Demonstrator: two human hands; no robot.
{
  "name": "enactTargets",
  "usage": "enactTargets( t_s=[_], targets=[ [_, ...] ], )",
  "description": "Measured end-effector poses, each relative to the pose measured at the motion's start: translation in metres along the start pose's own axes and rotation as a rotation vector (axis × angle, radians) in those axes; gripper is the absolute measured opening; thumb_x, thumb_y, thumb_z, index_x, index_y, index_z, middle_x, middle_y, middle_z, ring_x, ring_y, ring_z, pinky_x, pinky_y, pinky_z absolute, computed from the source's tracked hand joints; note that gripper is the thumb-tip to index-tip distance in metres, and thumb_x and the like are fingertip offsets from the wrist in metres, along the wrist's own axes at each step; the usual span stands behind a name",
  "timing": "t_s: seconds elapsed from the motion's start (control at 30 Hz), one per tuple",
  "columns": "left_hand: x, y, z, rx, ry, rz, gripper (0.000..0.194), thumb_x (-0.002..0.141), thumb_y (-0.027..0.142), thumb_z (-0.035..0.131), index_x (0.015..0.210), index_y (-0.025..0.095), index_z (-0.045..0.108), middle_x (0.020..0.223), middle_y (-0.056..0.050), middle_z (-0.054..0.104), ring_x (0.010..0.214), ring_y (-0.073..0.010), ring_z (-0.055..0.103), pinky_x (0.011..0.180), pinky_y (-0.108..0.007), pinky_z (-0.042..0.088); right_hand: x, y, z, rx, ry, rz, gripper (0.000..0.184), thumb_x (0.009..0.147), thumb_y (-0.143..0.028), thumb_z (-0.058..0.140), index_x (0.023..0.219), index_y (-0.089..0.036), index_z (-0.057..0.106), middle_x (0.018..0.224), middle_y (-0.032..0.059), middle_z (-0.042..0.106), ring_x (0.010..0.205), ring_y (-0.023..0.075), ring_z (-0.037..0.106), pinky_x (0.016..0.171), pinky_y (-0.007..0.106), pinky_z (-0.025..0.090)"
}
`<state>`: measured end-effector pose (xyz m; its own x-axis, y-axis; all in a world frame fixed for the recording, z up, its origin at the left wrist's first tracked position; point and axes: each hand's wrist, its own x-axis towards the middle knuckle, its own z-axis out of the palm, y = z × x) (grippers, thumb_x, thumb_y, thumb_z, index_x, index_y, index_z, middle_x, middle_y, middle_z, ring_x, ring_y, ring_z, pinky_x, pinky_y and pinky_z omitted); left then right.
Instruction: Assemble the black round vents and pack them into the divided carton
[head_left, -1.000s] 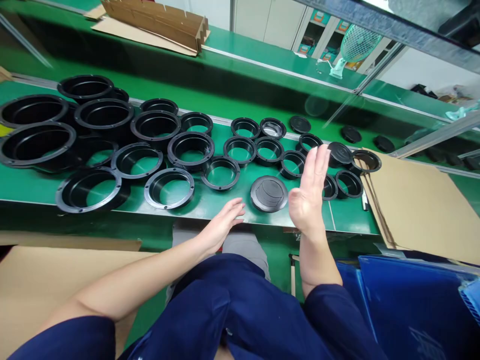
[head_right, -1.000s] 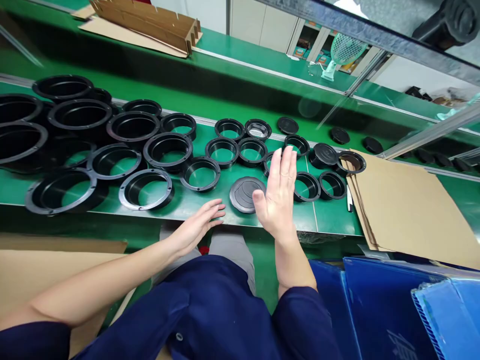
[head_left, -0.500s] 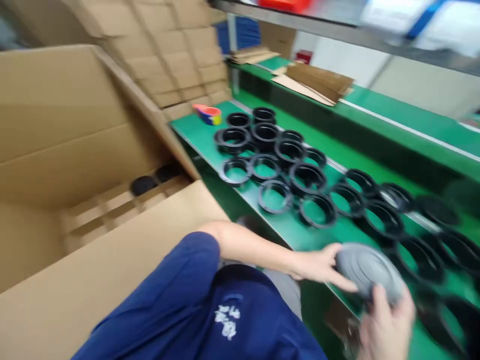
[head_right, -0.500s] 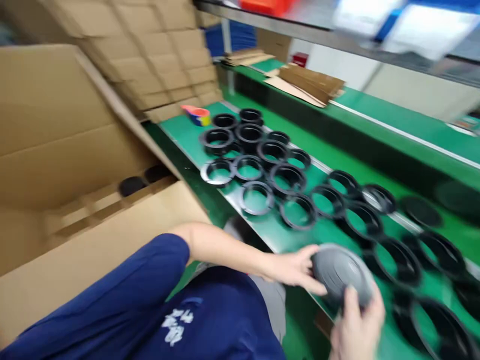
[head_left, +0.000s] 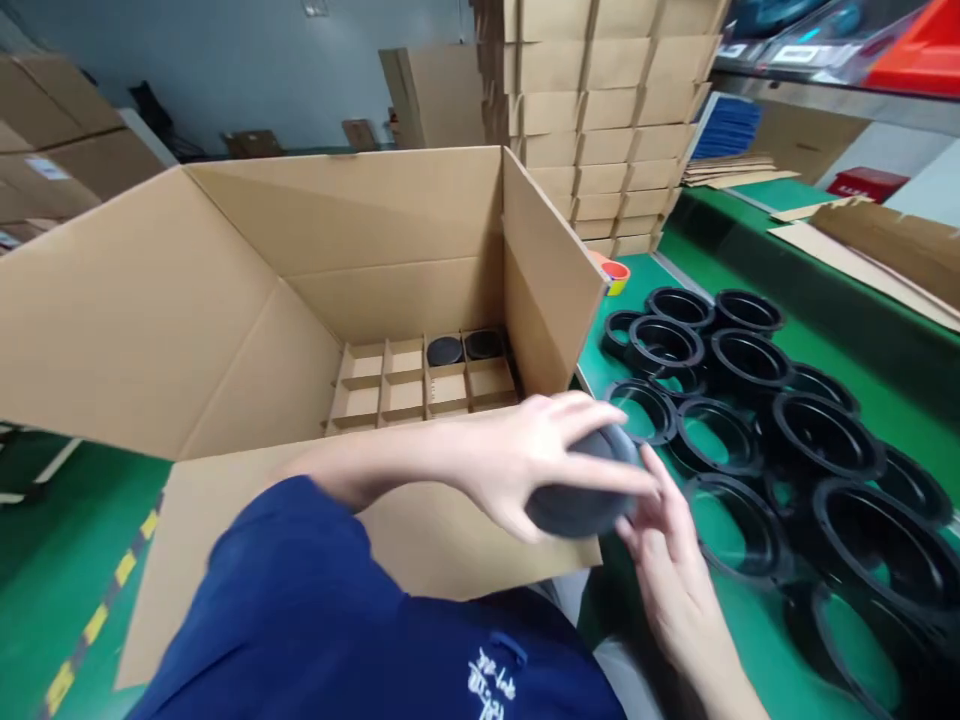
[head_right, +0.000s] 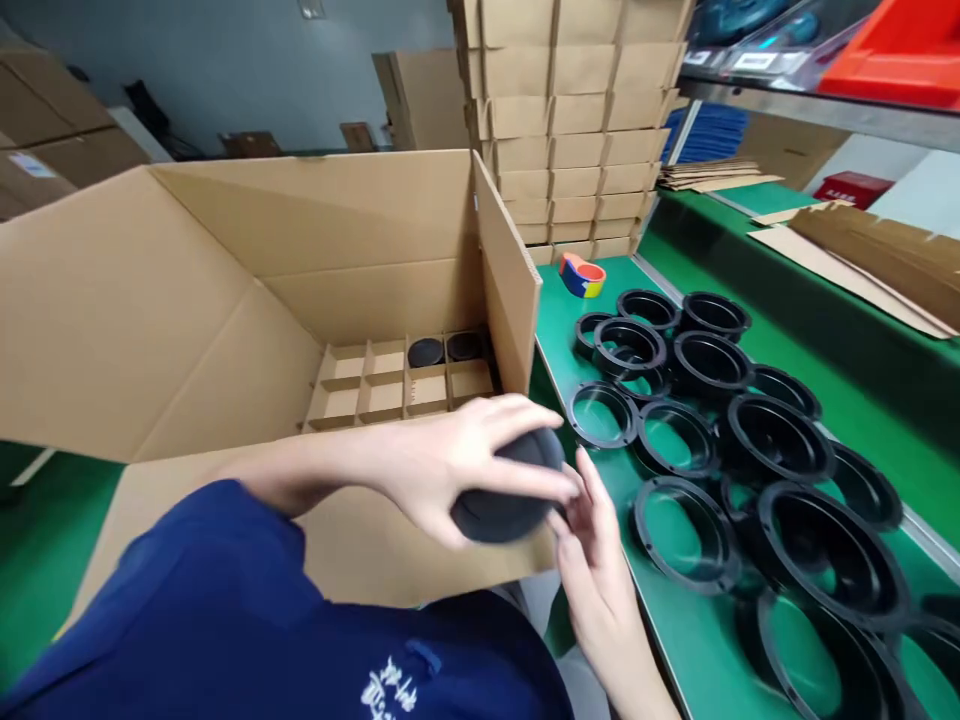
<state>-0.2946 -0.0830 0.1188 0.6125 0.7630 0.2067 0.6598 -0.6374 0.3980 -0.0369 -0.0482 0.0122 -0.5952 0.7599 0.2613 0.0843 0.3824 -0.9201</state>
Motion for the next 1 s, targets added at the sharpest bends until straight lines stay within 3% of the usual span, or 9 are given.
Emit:
enactTargets(
  t_s=[0.13, 0.23, 0.3, 0.37, 0.47, 0.6, 0.73, 0.9, 1.0],
  targets=[
    [-0.097, -0.079, -0.044, -0.032, 0.326, -0.509, 0.091, 0.078, 0.048, 0.08, 0.157, 0.032, 0.038, 0.16, -0.01, 0.031, 0.145, -0.0386, 0.034, 0.123, -0.053, 0.029, 0.083, 0.009, 0.057, -0.339, -0.322, -0.286, 0.07, 0.101, -0.035, 0.061, 0.161, -0.026, 0.025, 0.159, 0.0133, 0.04, 0.147, 0.0316, 0.038, 0.118, 0.055, 0.04],
    [-0.152, -0.169, -0.049, -0.049, 0.542, -0.825, 0.097, 0.08, 0.059, 0.075, 0.16, 0.028, 0.029, 0.155, -0.01, 0.039, 0.142, -0.0339, 0.04, 0.122, -0.049, 0.031, 0.129, 0.026, 0.095, -0.72, -0.54, -0.445, 0.087, 0.078, -0.029, 0.089, 0.149, -0.011, 0.042, 0.142, 0.0201, 0.055, 0.137, 0.0389, 0.046, 0.119, 0.062, 0.032],
    [-0.18, -0.232, -0.04, 0.056, 0.52, -1.163, 0.1, 0.08, 0.058, 0.076, 0.161, 0.026, 0.026, 0.154, -0.013, 0.039, 0.142, -0.0335, 0.038, 0.121, -0.048, 0.03, 0.148, 0.035, 0.116, -0.888, -0.591, -0.435, 0.069, 0.067, -0.028, 0.097, 0.122, -0.009, 0.06, 0.114, 0.0158, 0.066, 0.11, 0.0351, 0.06, 0.106, 0.056, 0.044],
    [-0.2, -0.285, -0.024, 0.131, 0.425, -1.432, 0.102, 0.08, 0.059, 0.078, 0.161, 0.028, 0.026, 0.156, -0.017, 0.033, 0.145, -0.039, 0.031, 0.119, -0.054, 0.029, 0.156, 0.042, 0.13, -0.968, -0.57, -0.429, 0.044, 0.07, -0.028, 0.095, 0.096, -0.014, 0.062, 0.093, 0.0084, 0.063, 0.089, 0.0279, 0.059, 0.085, 0.043, 0.049],
    [-0.222, -0.338, 0.003, 0.138, 0.327, -1.583, 0.105, 0.074, 0.064, 0.082, 0.16, 0.03, 0.031, 0.162, -0.022, 0.019, 0.147, -0.0492, 0.018, 0.114, -0.065, 0.027, 0.154, 0.049, 0.138, -0.969, -0.478, -0.466, 0.036, 0.079, -0.028, 0.088, 0.084, -0.019, 0.053, 0.085, 0.0044, 0.056, 0.079, 0.0237, 0.052, 0.071, 0.037, 0.041],
    [-0.238, -0.381, 0.039, 0.117, 0.223, -1.64, 0.103, 0.074, 0.067, 0.081, 0.158, 0.03, 0.034, 0.165, -0.023, 0.009, 0.148, -0.0513, 0.014, 0.115, -0.066, 0.023, 0.149, 0.051, 0.141, -0.936, -0.421, -0.466, 0.044, 0.073, -0.03, 0.091, 0.082, -0.021, 0.05, 0.082, 0.0022, 0.052, 0.075, 0.0223, 0.046, 0.071, 0.037, 0.036],
    [-0.25, -0.407, 0.071, 0.093, 0.15, -1.693, 0.101, 0.078, 0.067, 0.077, 0.159, 0.027, 0.031, 0.166, -0.024, 0.006, 0.149, -0.0511, 0.013, 0.115, -0.063, 0.024, 0.148, 0.048, 0.144, -0.926, -0.391, -0.46, 0.043, 0.068, -0.016, 0.089, 0.082, -0.021, 0.049, 0.08, 0.0008, 0.051, 0.074, 0.0221, 0.044, 0.072, 0.037, 0.033],
    [-0.27, -0.405, 0.087, 0.093, 0.108, -1.763, 0.08, 0.096, 0.065, 0.055, 0.161, 0.025, 0.028, 0.168, -0.022, 0.002, 0.155, -0.042, 0.002, 0.12, -0.058, 0.022, 0.151, 0.049, 0.146, -0.93, -0.413, -0.472, 0.035, 0.074, -0.014, 0.084, 0.088, -0.02, 0.053, 0.081, 0.0011, 0.051, 0.076, 0.0226, 0.044, 0.073, 0.038, 0.033],
    [-0.253, -0.392, 0.08, 0.133, 0.065, -1.713, 0.063, 0.105, 0.054, 0.045, 0.158, 0.022, 0.033, 0.167, -0.019, 0.013, 0.155, -0.0386, 0.01, 0.121, -0.06, 0.024, 0.157, 0.045, 0.146, -0.969, -0.427, -0.431, 0.026, 0.082, -0.013, 0.077, 0.086, -0.02, 0.052, 0.082, 0.0025, 0.05, 0.076, 0.023, 0.043, 0.074, 0.039, 0.035]
  ],
)
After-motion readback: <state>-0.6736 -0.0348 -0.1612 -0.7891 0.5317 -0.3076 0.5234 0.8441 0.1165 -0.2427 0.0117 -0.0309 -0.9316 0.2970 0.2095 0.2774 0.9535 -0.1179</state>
